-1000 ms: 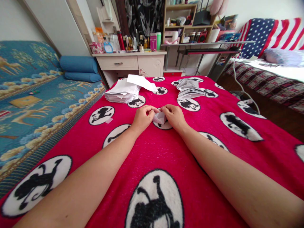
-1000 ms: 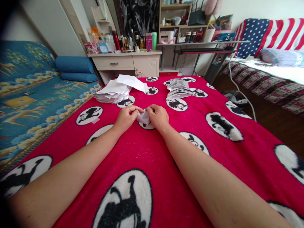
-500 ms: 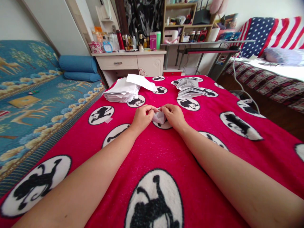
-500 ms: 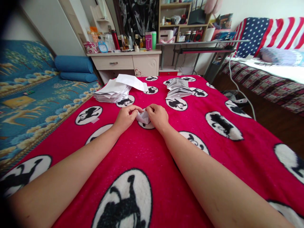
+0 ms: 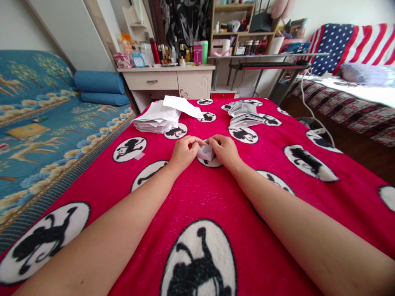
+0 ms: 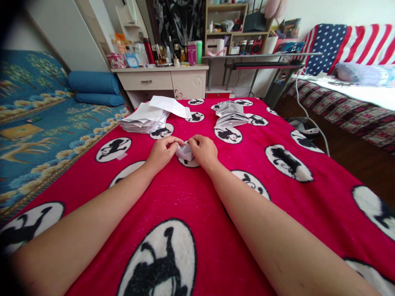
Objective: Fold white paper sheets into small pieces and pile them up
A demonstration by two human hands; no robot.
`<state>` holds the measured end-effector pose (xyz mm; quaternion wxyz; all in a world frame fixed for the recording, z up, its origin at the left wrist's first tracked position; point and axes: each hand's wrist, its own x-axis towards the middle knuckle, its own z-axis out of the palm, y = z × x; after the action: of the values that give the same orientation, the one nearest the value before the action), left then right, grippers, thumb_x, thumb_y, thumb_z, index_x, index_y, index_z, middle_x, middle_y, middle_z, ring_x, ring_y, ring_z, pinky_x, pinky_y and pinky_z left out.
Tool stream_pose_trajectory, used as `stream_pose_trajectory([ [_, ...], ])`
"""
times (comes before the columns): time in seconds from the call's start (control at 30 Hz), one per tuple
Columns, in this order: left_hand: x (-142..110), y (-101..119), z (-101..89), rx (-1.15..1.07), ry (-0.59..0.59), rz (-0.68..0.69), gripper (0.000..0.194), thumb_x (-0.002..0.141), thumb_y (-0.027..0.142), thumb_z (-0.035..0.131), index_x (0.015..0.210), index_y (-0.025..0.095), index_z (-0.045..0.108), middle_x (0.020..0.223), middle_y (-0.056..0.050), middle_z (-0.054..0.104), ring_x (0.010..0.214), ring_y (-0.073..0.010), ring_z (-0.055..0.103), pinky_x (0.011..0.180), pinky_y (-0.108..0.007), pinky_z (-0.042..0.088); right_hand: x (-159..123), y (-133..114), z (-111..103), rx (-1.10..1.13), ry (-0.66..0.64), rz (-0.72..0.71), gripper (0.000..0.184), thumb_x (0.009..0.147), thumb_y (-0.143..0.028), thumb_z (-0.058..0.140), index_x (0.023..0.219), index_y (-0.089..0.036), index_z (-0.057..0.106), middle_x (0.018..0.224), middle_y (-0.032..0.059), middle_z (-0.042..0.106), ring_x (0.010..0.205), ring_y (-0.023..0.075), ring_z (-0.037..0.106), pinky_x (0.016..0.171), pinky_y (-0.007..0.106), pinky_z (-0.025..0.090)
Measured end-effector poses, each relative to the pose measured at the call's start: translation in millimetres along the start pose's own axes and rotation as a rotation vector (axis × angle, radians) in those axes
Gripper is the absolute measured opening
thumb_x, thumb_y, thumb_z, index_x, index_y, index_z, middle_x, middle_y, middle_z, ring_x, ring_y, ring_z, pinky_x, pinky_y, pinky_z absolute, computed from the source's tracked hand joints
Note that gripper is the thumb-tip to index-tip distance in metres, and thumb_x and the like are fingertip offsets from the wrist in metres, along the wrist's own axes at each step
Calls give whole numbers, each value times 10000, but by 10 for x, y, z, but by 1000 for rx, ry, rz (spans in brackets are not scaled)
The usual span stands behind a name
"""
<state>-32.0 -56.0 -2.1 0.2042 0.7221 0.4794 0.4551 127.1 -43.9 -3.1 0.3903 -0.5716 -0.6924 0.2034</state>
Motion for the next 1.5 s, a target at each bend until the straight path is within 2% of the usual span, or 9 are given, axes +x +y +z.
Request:
stream_pose_trajectory([
  [1.5,12,-15,12,-11,-14,-11,295,784,99,461,842,161,743,929,-49,741,881,-161,662,832,-266,490,-2,3,8,11,11,-3,309,830,-318,455,809,-194,737,721,28,663,663,142,545,561,236,337],
])
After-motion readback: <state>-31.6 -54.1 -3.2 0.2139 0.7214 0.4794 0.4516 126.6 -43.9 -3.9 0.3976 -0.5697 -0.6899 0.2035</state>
